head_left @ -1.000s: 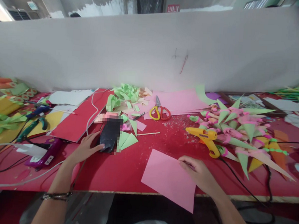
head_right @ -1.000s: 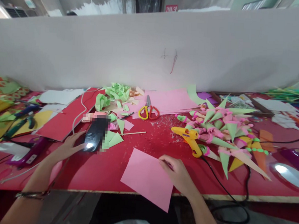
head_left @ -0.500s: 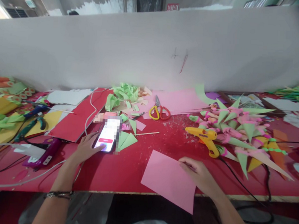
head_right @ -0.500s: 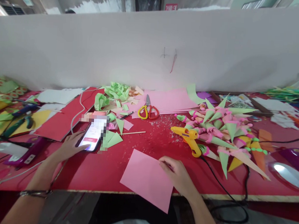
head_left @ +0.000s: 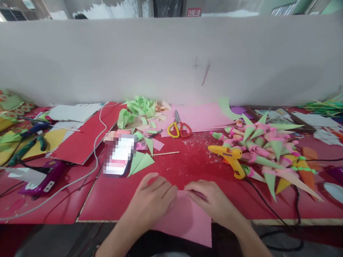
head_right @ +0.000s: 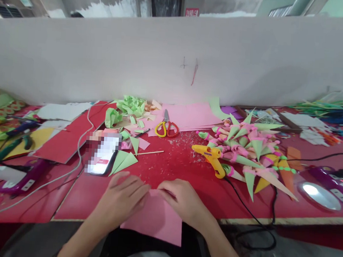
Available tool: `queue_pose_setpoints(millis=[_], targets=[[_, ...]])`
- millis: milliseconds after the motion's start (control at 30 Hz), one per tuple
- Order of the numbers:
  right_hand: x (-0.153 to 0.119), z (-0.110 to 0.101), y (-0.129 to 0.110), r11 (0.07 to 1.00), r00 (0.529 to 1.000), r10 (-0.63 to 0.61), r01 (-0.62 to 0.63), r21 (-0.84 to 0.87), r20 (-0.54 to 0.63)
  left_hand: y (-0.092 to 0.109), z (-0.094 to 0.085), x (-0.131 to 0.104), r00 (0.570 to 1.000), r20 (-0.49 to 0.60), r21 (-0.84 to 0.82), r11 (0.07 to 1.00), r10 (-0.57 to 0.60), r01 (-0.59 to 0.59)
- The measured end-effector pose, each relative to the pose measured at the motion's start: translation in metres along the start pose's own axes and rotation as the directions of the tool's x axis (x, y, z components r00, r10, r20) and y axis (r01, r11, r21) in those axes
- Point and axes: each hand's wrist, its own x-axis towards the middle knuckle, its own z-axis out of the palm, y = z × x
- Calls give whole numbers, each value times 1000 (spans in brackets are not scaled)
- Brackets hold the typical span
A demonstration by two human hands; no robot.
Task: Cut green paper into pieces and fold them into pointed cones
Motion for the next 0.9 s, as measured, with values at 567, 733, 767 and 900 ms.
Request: queue_pose_setpoints(millis=[567, 733, 767, 900], targets=[[2, -22, 17, 995, 1000, -22, 21, -96, -1, -49, 8, -22, 930, -34, -22, 930, -366, 366], [6, -20, 16, 990, 995, -88, 84, -117, -36, -30, 17, -15, 956, 236, -327, 913, -173, 245], [7, -19, 15, 980, 992, -116, 107, -169, -45, -26, 19, -13, 957, 243, -300, 927, -156, 227], [11, -5, 6, 895, 964, -262, 220, -389, -56, -13, 28, -5, 977, 193, -254, 957, -94, 142]])
